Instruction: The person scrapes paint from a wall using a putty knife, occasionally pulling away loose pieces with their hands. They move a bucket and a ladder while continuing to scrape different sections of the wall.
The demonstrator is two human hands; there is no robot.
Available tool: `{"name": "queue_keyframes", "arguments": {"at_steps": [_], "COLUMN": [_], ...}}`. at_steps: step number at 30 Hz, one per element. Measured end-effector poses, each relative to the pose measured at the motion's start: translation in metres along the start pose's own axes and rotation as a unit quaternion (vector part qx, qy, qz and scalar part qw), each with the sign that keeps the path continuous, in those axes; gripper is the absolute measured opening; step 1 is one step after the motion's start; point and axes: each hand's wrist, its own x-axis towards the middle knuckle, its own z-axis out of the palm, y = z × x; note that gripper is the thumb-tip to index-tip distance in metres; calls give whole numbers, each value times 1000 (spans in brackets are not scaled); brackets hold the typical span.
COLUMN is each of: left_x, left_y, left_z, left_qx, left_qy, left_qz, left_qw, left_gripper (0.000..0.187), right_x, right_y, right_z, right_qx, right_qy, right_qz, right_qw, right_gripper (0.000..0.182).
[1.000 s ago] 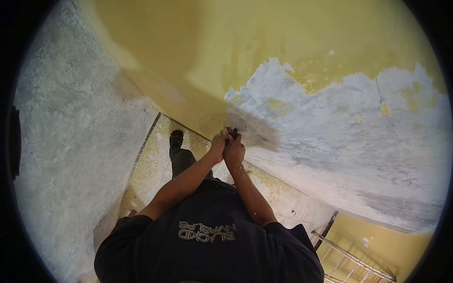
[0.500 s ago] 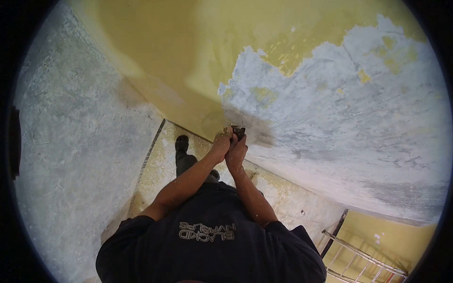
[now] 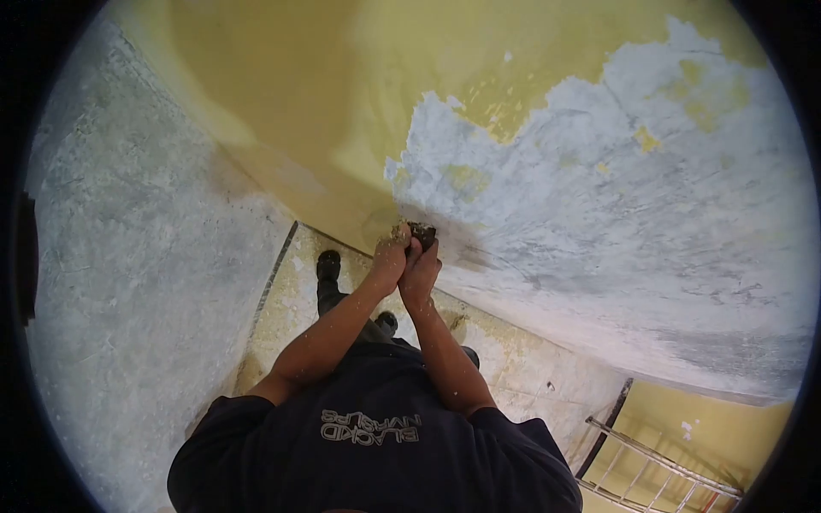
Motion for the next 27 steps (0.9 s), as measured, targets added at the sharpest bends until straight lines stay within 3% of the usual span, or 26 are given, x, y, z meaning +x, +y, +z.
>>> {"name": "queue_keyframes", "arguments": {"at_steps": [2,6,9,11,12,15,17,21,27], "left_x": [-6,-7,-21,-4,-2,2,1,-6,-9], "left_y": [-13,5,5,-17,-26,-32,-23,-3,-5], "left_z": [1,9,-1,-1,-2,1,0,-4,0], "left_qx": [154,81,119,171,174,151,45,79,-10], "left_qy": [18,70,7,60,61,5,7,-10,42], "left_qz": [58,68,13,108,109,42,0,-8,-21], "left_qw": [986,992,993,977,977,988,999,997,999], "left_gripper": [43,46,47,46,46,45,43,42,30], "right_x": [-10,-1,0,-6,-16,-15,-15,-11,-12], "right_y": [13,9,-15,4,17,29,23,11,7], "right_z": [1,4,-2,4,5,9,7,7,8], "right_qx": [16,26,6,18,16,15,29,23,50], "right_qy": [3,24,-22,-9,2,20,15,17,13], "right_qz": [2,-27,4,3,21,33,24,33,38], "right_qw": [1000,999,1000,1000,1000,999,999,999,998], "right_gripper": [23,21,21,22,22,23,23,22,23]}}
